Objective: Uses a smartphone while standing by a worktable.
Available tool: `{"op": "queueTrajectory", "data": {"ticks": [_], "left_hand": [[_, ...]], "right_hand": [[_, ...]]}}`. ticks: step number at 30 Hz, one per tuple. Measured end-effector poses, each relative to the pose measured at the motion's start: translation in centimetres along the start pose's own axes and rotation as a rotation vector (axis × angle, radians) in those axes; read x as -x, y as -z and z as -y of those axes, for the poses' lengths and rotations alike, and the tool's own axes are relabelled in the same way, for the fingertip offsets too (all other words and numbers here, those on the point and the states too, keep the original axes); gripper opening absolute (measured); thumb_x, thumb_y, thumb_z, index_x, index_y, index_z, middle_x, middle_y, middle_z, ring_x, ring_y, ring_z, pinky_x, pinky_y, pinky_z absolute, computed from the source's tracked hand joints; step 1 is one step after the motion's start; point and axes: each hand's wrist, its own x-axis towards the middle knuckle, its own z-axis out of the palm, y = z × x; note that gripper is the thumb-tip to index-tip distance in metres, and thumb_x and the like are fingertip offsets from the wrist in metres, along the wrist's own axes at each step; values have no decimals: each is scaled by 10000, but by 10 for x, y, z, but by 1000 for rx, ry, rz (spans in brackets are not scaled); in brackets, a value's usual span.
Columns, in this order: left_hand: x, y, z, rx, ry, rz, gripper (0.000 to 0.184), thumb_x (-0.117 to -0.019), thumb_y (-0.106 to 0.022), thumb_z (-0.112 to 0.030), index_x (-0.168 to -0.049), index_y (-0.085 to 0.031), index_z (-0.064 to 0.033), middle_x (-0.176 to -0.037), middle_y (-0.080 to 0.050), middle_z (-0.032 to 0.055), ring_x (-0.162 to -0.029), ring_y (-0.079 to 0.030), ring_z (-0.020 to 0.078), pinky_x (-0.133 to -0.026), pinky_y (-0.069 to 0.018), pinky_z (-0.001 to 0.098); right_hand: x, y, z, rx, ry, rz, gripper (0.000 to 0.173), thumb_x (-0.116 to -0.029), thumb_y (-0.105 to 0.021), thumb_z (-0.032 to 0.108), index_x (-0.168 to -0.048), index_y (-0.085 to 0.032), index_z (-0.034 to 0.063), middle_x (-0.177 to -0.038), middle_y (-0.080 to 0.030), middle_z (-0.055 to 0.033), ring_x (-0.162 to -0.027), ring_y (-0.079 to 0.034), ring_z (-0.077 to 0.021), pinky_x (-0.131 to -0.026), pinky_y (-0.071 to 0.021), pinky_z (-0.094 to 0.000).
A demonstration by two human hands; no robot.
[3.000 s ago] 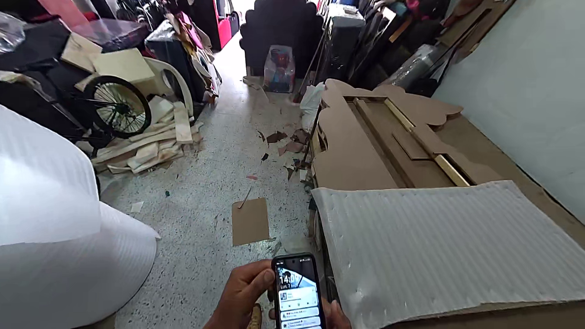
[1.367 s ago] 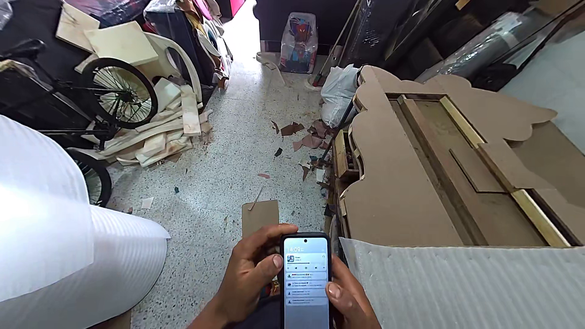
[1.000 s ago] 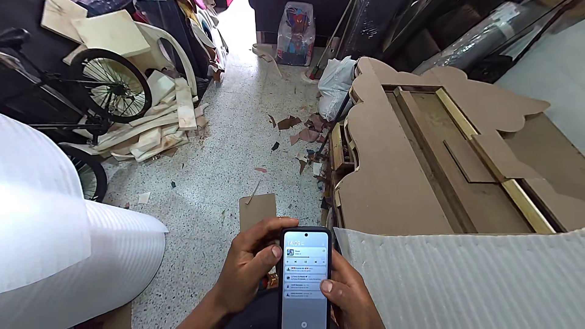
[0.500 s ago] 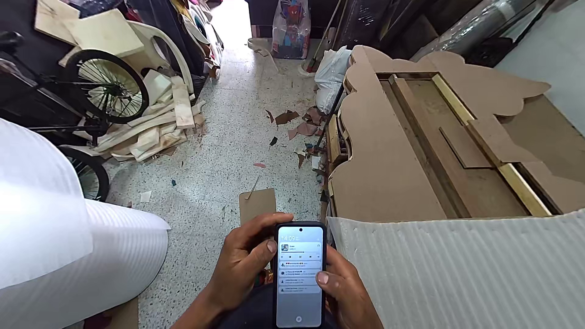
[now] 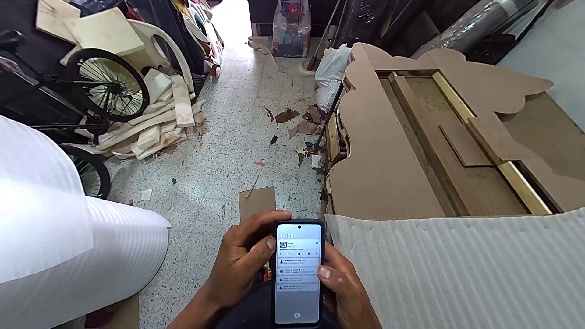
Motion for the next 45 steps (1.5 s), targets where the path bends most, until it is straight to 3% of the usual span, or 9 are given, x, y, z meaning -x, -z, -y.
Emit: {"op": "queueTrajectory", "data": {"ticks": [10,25,34,36,38,41,45], "left_hand": [[6,2,-1,-12,15,-50,402,-1038,-579,-284,-1370,-623,-61,-1145,-690,182,-938,-701,238,-821,-613,366],[6,2,-3,-28,15,-90,412,-1027,-601,-281,-1374,-620,-59,-1146,-690,186,-946,-703,252,-829,-615,372],[2,-1,-7,-22,-2,-144,412,-1021,-614,-266,-1376,-618,-58,-1141,-691,189,-941,-707,249,-824,-618,368],[0,-2,-8,-15,-4,-159,422,-1018,-623,-268,-1383,-614,-56,-1149,-691,194,-954,-709,253,-835,-618,370],[-1,-2,-9,-5,-7,-172,430,-1014,-630,-263,-1390,-609,-56,-1160,-687,199,-969,-708,263,-847,-616,383],[-3,-4,-10,-9,-11,-170,433,-1017,-625,-259,-1400,-601,-58,-1168,-684,202,-972,-708,264,-846,-616,380],[-4,-8,-10,-20,-25,-175,428,-1021,-616,-242,-1407,-594,-60,-1179,-678,200,-981,-703,267,-853,-613,380]], "right_hand": [[4,-1,-5,-7,-42,88,631,-1031,-557,312,-1509,-324,-28,-1305,-625,-190,-1152,-663,-267,-986,-572,-448],[8,-2,-9,-32,-50,112,667,-1013,-613,301,-1508,-309,-27,-1319,-615,-189,-1178,-649,-262,-1013,-556,-445],[11,1,-11,-67,-63,122,704,-979,-640,302,-1509,-303,-17,-1325,-610,-204,-1173,-651,-293,-999,-561,-482],[12,3,-15,-113,-55,128,764,-965,-667,327,-1534,-276,-1,-1348,-586,-228,-1182,-640,-335,-991,-558,-529],[12,5,-17,-194,-65,143,796,-953,-687,318,-1557,-247,44,-1366,-561,-256,-1172,-634,-401,-932,-578,-579],[13,6,-16,-350,-86,175,797,-951,-690,261,-1564,-205,111,-1396,-515,-310,-1154,-615,-524,-758,-618,-627],[13,6,-16,-432,-65,197,767,-961,-679,250,-1559,-212,143,-1422,-503,-300,-1162,-614,-528,-698,-630,-597]]}}
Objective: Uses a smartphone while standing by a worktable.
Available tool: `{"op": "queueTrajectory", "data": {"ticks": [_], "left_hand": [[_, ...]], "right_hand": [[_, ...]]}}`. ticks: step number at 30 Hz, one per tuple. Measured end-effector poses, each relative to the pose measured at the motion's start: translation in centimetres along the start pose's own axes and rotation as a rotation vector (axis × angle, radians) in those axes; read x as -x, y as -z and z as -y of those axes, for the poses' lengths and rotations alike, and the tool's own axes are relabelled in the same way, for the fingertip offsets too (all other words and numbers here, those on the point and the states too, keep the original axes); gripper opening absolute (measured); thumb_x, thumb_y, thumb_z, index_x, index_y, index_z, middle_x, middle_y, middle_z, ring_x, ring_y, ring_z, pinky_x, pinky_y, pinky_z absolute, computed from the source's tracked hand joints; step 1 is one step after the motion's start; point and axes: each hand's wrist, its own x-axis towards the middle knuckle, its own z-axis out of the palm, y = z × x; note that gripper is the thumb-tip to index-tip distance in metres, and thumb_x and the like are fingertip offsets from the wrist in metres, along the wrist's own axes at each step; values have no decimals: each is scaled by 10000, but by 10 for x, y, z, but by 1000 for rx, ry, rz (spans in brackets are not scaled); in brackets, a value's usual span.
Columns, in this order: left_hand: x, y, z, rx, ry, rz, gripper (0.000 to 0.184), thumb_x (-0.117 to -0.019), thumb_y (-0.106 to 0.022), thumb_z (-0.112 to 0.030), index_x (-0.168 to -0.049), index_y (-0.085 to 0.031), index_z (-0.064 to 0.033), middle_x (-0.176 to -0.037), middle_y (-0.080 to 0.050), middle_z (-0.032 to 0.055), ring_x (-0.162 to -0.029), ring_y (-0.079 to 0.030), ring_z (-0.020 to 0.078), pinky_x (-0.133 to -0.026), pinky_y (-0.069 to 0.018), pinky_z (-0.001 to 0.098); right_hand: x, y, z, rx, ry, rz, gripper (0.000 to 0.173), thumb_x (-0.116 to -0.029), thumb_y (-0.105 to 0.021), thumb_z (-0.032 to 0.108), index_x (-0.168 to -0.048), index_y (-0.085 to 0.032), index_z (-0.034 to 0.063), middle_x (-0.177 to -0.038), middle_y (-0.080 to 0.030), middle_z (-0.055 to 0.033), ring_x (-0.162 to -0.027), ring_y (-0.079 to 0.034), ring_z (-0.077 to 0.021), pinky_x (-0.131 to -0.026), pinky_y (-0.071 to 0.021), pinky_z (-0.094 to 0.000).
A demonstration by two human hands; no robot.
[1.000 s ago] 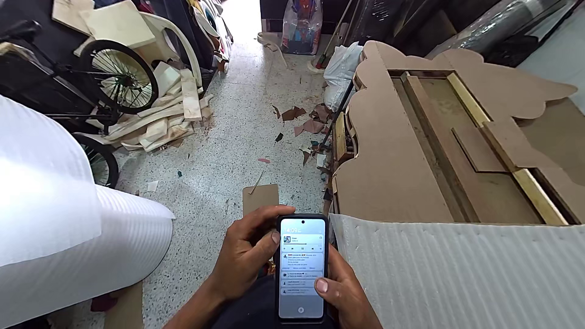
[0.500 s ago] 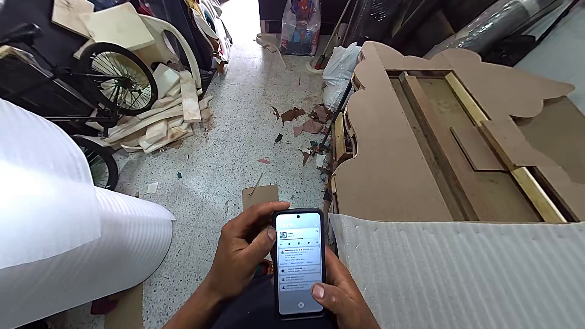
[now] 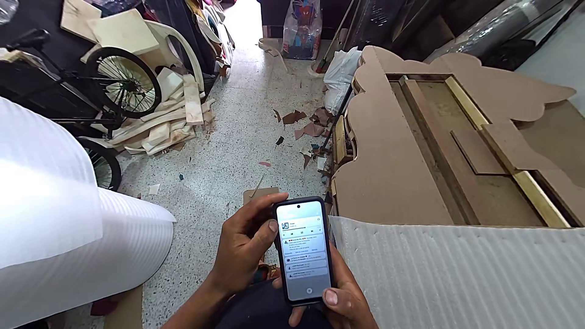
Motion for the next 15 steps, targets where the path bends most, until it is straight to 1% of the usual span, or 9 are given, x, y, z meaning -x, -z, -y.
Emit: {"op": "queueTrajectory", "data": {"ticks": [3,5,10,12,15], "left_hand": [[0,-4,0,-1,-7,-13,428,-1019,-621,-234,-1413,-584,-69,-1196,-670,192,-982,-700,261,-852,-611,372],[0,-7,0,4,-14,-13,444,-1016,-630,-251,-1419,-572,-75,-1248,-653,186,-1016,-697,264,-875,-609,378],[2,-11,3,31,-38,42,559,-982,-673,-309,-1469,-507,-91,-1276,-634,196,-1062,-685,280,-905,-600,396],[3,-12,6,28,-40,78,615,-971,-679,-305,-1508,-457,-104,-1313,-609,213,-1095,-671,315,-922,-593,434],[5,-15,9,-22,-41,100,675,-959,-684,-306,-1550,-405,-136,-1331,-600,205,-1112,-659,328,-937,-587,458]], "right_hand": [[0,1,1,-36,21,2,751,-959,-675,235,-1554,-227,139,-1424,-500,-306,-1167,-608,-537,-701,-625,-608],[0,1,2,-47,32,0,753,-958,-674,223,-1558,-226,138,-1424,-497,-310,-1172,-602,-543,-711,-621,-619],[2,3,3,-54,52,3,744,-965,-663,227,-1559,-225,134,-1419,-500,-310,-1165,-607,-536,-716,-621,-612],[3,4,3,-54,68,4,741,-969,-661,225,-1560,-225,133,-1416,-507,-299,-1158,-619,-516,-718,-626,-600],[3,5,4,-43,93,-19,733,-967,-665,220,-1558,-239,134,-1410,-524,-268,-1138,-644,-467,-706,-632,-578]]}}
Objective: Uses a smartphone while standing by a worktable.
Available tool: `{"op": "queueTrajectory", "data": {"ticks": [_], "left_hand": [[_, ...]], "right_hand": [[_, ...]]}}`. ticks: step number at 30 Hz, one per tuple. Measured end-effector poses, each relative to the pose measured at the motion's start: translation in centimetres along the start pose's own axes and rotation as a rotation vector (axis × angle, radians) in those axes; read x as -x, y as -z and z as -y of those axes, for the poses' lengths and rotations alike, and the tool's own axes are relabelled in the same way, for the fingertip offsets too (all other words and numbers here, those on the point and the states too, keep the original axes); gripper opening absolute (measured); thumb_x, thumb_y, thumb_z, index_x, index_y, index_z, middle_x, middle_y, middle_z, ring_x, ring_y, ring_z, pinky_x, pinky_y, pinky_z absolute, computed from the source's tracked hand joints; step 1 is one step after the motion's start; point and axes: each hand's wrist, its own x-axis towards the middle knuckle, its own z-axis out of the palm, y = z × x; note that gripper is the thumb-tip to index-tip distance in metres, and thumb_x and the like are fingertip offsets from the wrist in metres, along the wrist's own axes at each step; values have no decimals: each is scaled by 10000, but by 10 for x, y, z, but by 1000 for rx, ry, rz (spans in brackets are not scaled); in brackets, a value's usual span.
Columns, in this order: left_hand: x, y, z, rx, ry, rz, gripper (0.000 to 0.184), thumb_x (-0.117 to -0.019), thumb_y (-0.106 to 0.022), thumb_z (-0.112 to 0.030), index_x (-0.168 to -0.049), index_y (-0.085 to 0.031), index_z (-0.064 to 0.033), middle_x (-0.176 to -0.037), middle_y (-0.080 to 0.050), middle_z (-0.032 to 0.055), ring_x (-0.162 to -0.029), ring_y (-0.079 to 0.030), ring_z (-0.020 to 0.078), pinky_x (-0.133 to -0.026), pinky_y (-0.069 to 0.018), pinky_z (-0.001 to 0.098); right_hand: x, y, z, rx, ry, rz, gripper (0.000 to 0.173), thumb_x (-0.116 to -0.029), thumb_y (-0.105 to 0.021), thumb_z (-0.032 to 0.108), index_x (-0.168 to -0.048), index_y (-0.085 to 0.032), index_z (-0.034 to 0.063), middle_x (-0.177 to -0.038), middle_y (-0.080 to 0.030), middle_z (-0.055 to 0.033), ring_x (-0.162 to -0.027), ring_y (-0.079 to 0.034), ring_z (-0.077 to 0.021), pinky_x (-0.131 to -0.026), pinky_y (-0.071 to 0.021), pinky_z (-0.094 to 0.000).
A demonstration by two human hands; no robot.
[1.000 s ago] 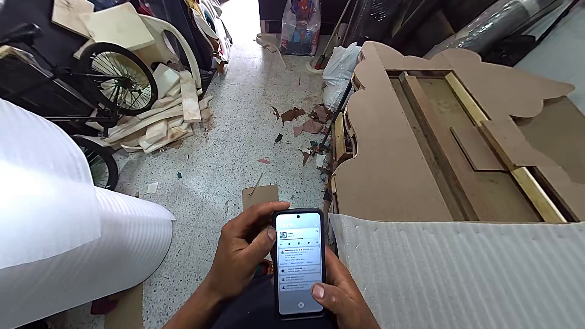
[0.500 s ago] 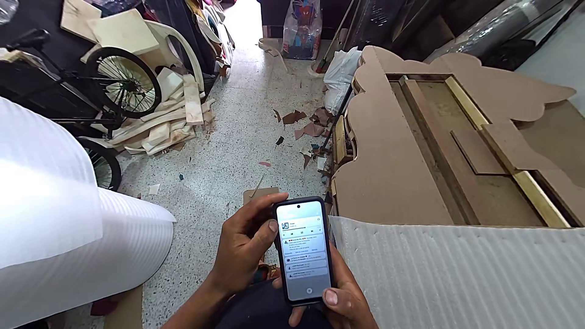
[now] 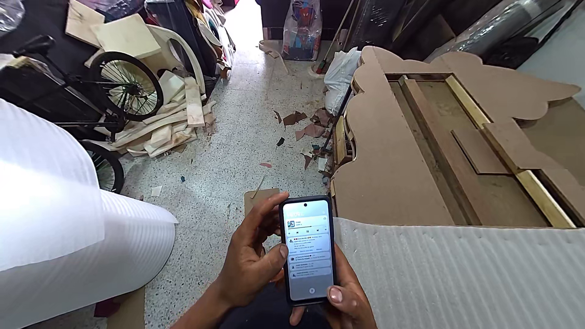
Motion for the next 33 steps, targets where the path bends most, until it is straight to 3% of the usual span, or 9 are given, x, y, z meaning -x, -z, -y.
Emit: {"op": "queueTrajectory", "data": {"ticks": [4,12,33], "left_hand": [[3,-4,2,-33,7,8,736,-944,-697,-295,-1581,-351,-171,-1382,-579,191,-1168,-638,350,-988,-563,496],[4,-9,4,-61,13,16,783,-936,-698,-273,-1605,-301,-185,-1378,-583,185,-1162,-641,343,-983,-564,490],[11,-11,2,-68,15,14,829,-921,-706,-240,-1621,-263,-209,-1408,-565,174,-1182,-633,335,-996,-560,484]], "right_hand": [[0,-1,2,17,10,-10,740,-967,-676,234,-1561,-244,141,-1417,-529,-247,-1143,-649,-446,-711,-636,-566],[2,0,4,40,13,-18,735,-964,-684,254,-1552,-258,136,-1410,-536,-235,-1139,-654,-426,-714,-639,-548],[5,-2,0,85,19,-27,790,-961,-696,280,-1575,-216,148,-1412,-538,-218,-1128,-662,-408,-720,-642,-542]]}}
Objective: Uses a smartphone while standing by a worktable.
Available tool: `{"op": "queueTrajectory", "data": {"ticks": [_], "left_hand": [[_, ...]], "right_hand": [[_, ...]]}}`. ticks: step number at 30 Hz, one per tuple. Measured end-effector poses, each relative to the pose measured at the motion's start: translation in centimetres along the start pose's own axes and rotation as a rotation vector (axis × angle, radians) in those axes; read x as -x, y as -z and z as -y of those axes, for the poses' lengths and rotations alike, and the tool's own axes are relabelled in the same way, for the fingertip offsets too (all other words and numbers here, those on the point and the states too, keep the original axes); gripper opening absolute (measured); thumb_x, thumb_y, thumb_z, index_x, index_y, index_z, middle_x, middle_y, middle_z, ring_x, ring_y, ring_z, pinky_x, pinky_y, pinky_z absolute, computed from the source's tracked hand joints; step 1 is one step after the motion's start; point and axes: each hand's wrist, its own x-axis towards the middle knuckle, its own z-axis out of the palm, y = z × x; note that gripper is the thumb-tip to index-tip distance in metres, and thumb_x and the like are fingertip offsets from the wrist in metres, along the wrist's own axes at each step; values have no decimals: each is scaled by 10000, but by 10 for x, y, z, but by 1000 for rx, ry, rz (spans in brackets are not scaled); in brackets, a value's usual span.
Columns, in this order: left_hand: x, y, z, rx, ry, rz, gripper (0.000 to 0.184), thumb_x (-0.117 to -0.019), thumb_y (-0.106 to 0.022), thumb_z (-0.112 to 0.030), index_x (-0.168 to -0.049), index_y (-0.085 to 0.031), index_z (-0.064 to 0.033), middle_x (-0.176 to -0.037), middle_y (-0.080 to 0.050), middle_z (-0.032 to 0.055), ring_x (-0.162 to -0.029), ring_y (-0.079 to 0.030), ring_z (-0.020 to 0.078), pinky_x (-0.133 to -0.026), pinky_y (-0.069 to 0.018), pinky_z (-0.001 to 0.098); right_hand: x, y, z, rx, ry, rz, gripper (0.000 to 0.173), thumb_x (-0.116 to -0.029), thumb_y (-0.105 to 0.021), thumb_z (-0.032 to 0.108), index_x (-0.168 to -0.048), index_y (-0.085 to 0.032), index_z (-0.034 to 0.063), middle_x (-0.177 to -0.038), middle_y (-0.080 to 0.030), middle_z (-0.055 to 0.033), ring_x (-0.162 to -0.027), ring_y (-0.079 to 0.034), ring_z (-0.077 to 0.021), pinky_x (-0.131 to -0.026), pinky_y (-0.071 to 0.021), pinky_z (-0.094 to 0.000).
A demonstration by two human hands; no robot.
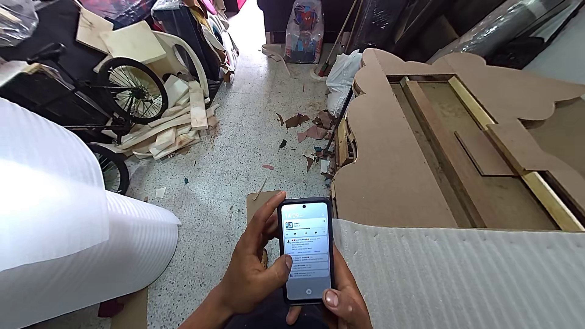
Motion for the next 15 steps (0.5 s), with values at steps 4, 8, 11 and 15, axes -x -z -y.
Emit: {"op": "queueTrajectory", "data": {"ticks": [4,8,11,15], "left_hand": [[1,0,0,7,0,1,831,-924,-708,-247,-1621,-258,-205,-1422,-552,176,-1189,-629,340,-996,-560,491],[2,2,-2,7,5,1,831,-922,-705,-246,-1621,-257,-203,-1426,-550,174,-1193,-628,340,-1000,-558,491],[3,2,-2,5,8,-1,831,-922,-705,-245,-1622,-258,-207,-1429,-551,174,-1192,-630,345,-998,-560,496],[3,3,-3,5,6,-3,826,-927,-704,-254,-1621,-258,-211,-1424,-552,177,-1185,-633,348,-993,-563,498]], "right_hand": [[1,-2,-1,1,-2,0,797,-960,-701,282,-1572,-210,143,-1406,-538,-228,-1111,-668,-417,-719,-643,-539],[0,-3,-1,-1,-2,15,791,-965,-693,272,-1574,-206,142,-1417,-529,-227,-1120,-663,-416,-727,-642,-539],[0,-4,-1,-4,-6,19,786,-965,-692,273,-1571,-210,138,-1416,-528,-234,-1120,-662,-423,-727,-642,-541],[0,-6,-1,5,-8,18,776,-968,-688,279,-1568,-215,142,-1412,-533,-229,-1114,-666,-413,-724,-643,-531]]}}
